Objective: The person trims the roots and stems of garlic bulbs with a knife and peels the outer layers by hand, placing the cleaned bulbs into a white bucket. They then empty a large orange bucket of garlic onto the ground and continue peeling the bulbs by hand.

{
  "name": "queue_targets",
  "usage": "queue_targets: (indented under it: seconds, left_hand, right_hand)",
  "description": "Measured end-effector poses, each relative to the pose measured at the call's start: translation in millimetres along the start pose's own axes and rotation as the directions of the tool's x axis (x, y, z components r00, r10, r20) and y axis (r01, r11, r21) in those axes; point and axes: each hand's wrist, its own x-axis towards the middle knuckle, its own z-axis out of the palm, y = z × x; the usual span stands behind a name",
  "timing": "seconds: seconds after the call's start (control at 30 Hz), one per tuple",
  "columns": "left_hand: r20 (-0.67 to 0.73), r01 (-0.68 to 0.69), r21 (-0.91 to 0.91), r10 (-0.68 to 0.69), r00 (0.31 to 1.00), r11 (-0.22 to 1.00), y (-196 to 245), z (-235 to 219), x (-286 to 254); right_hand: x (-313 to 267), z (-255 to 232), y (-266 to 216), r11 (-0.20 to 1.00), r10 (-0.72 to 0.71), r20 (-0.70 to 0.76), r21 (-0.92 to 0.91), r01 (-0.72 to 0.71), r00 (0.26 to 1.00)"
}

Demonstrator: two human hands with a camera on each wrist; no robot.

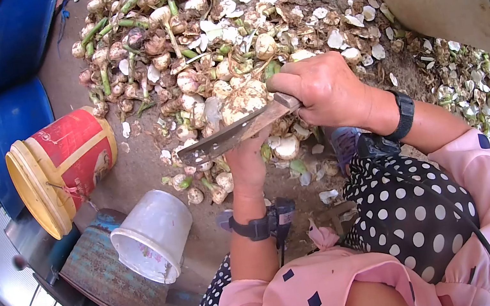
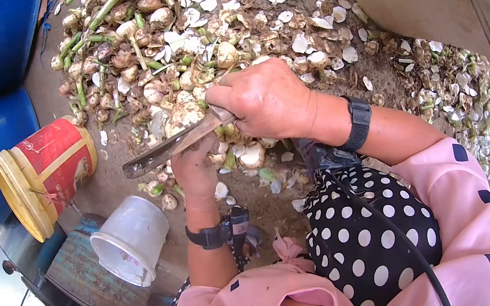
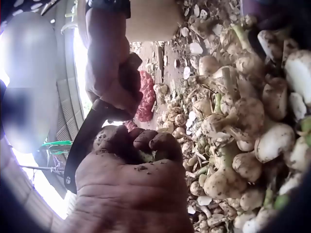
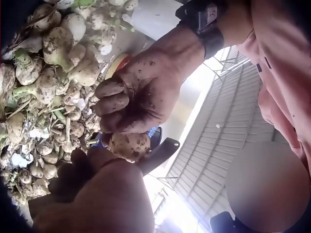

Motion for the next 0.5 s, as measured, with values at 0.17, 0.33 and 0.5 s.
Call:
queue_targets:
  seconds: [0.17,0.33,0.5]
  left_hand:
    - [0.299,0.492,-0.569,-0.392,0.87,0.658,-10.5,-5.8,-3.0]
    - [0.305,0.355,-0.358,-0.251,0.919,0.864,-23.4,-8.8,-11.3]
    - [0.276,0.448,-0.727,-0.376,0.884,0.521,-17.8,-6.4,-4.8]
  right_hand:
    - [-1.5,3.8,2.4,0.992,-0.03,0.081,-0.122,0.04,0.996]
    - [-1.6,3.8,-0.2,0.995,-0.056,0.096,-0.071,0.063,0.994]
    - [-1.3,4.0,-4.7,0.997,-0.06,0.086,-0.052,0.065,0.994]
